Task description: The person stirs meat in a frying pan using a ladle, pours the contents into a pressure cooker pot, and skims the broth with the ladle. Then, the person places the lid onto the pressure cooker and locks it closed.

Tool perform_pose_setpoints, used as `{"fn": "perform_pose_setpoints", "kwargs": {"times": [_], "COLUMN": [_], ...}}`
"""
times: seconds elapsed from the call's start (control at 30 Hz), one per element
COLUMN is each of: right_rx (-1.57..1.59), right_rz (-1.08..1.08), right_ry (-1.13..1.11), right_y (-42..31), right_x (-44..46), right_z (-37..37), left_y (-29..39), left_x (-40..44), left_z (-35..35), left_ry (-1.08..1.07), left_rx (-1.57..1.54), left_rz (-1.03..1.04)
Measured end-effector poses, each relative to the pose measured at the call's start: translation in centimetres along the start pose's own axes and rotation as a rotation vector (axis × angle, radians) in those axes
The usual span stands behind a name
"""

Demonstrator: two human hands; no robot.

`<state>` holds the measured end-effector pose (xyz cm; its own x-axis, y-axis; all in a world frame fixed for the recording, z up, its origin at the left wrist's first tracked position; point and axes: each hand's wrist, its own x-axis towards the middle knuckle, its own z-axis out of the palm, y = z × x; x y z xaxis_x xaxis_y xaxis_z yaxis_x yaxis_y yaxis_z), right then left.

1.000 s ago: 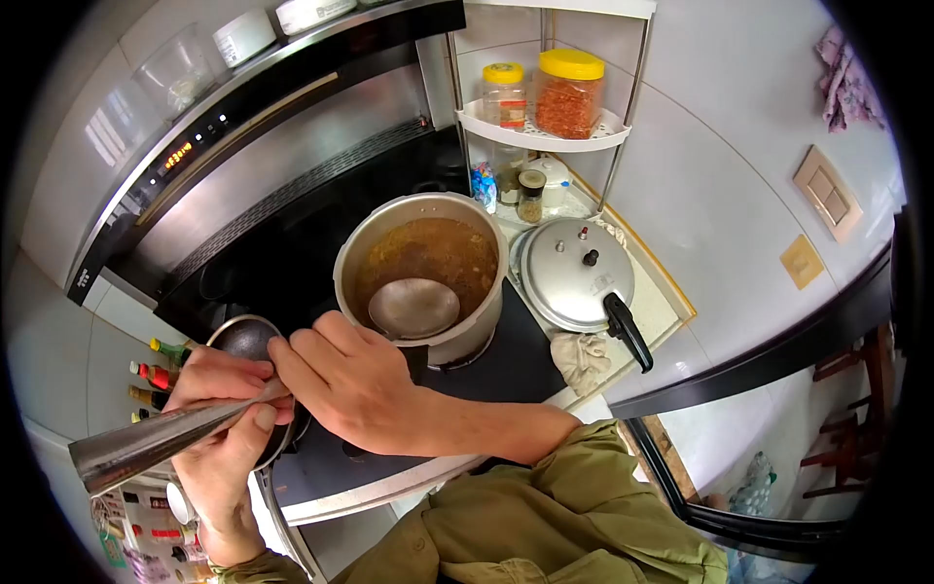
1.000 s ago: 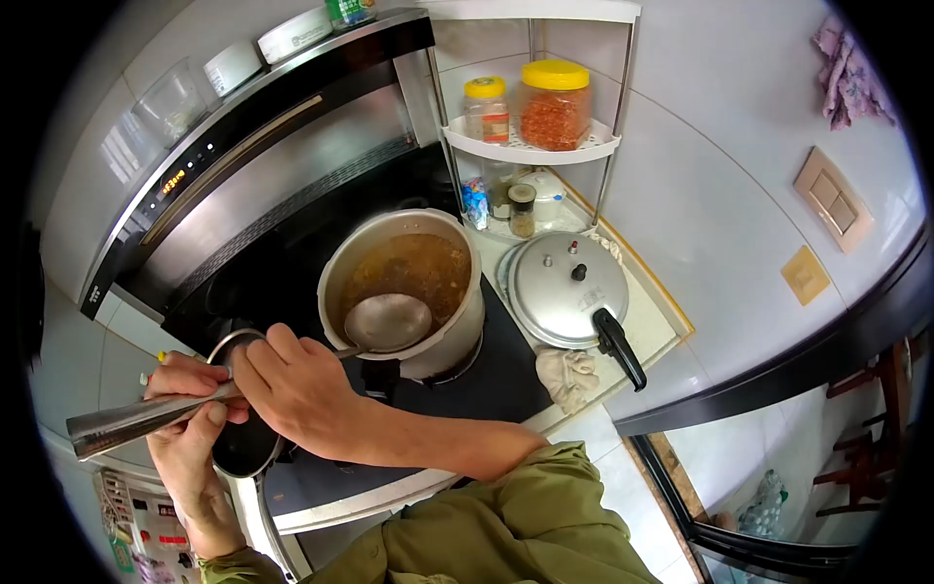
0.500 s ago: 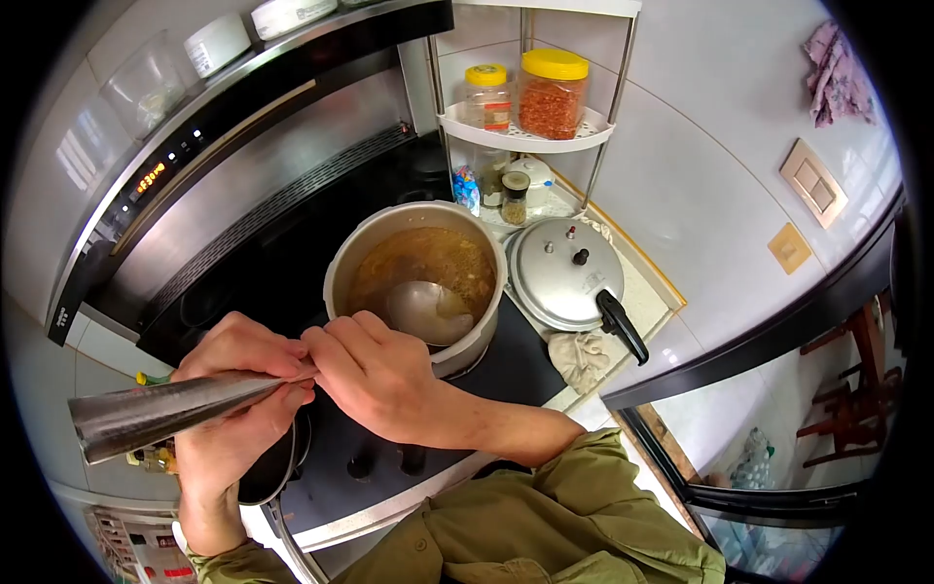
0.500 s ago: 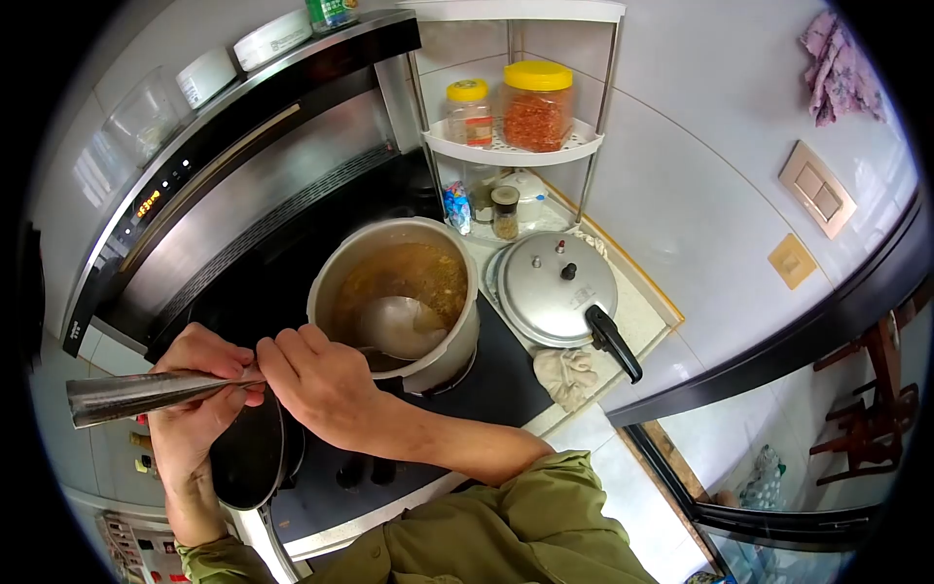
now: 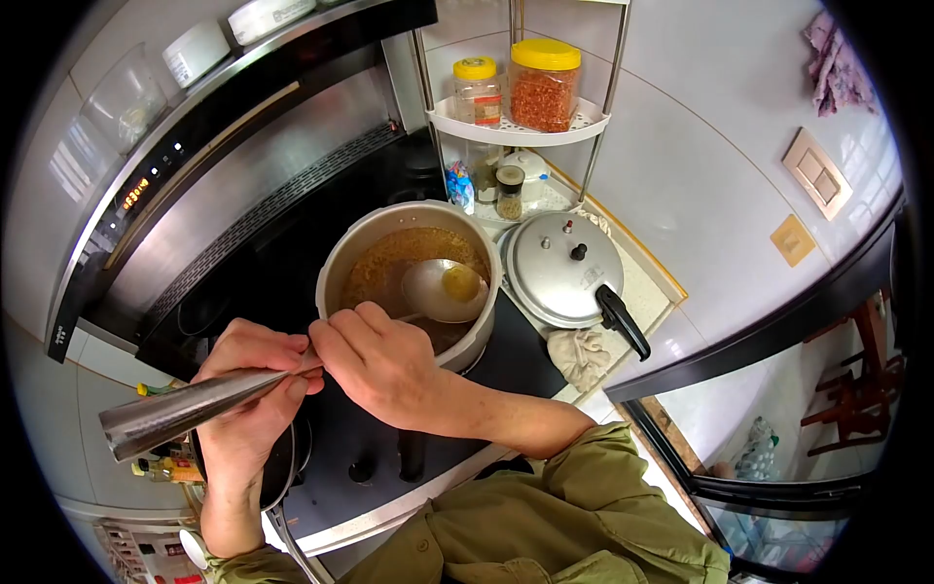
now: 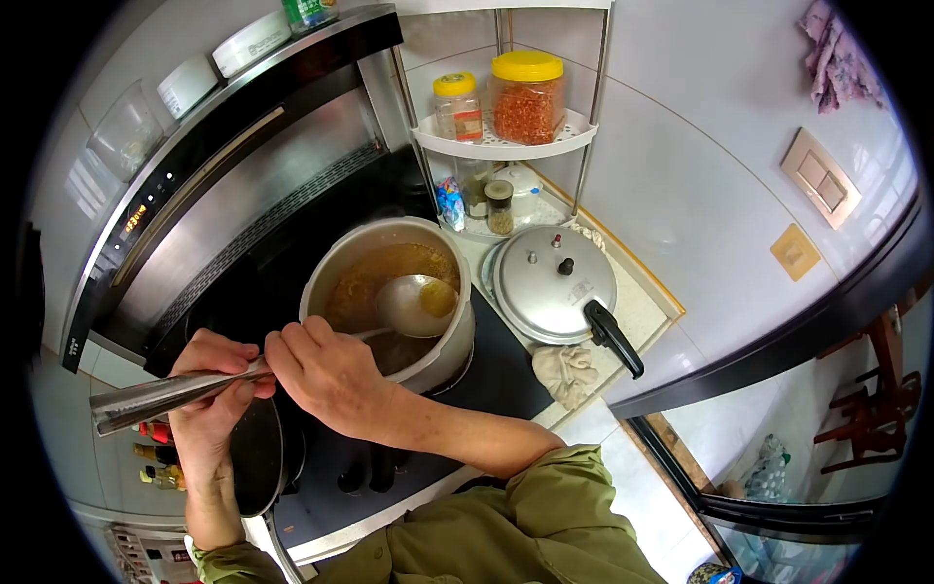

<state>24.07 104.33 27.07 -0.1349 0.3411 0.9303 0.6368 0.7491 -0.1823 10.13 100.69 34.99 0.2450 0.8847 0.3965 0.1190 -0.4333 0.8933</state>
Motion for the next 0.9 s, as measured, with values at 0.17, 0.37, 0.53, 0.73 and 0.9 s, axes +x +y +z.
{"fn": "perform_pose_setpoints", "kwargs": {"times": [0.17, 0.37, 0.53, 0.73, 0.9], "right_rx": [-0.005, 0.018, 0.027, 0.053, 0.057], "right_rz": [-0.007, 0.008, -0.013, 0.006, -0.014], "right_ry": [-0.007, -0.004, -0.036, -0.057, -0.087], "right_y": [0.7, 1.4, 2.1, 2.5, 3.0], "right_x": [-0.2, -0.3, -0.4, -0.5, -0.6], "right_z": [0.1, 0.1, 0.2, 0.3, 0.4], "left_y": [-0.5, -1.3, -1.0, -1.5, -2.0], "left_x": [0.2, 0.3, 0.2, 0.3, 0.3], "left_z": [0.6, 1.2, 2.3, 3.1, 3.5], "left_ry": [0.018, 0.049, 0.143, 0.223, 0.273], "left_rx": [-0.042, -0.051, -0.071, -0.078, -0.053], "left_rz": [-0.02, -0.003, -0.068, -0.08, -0.072]}}
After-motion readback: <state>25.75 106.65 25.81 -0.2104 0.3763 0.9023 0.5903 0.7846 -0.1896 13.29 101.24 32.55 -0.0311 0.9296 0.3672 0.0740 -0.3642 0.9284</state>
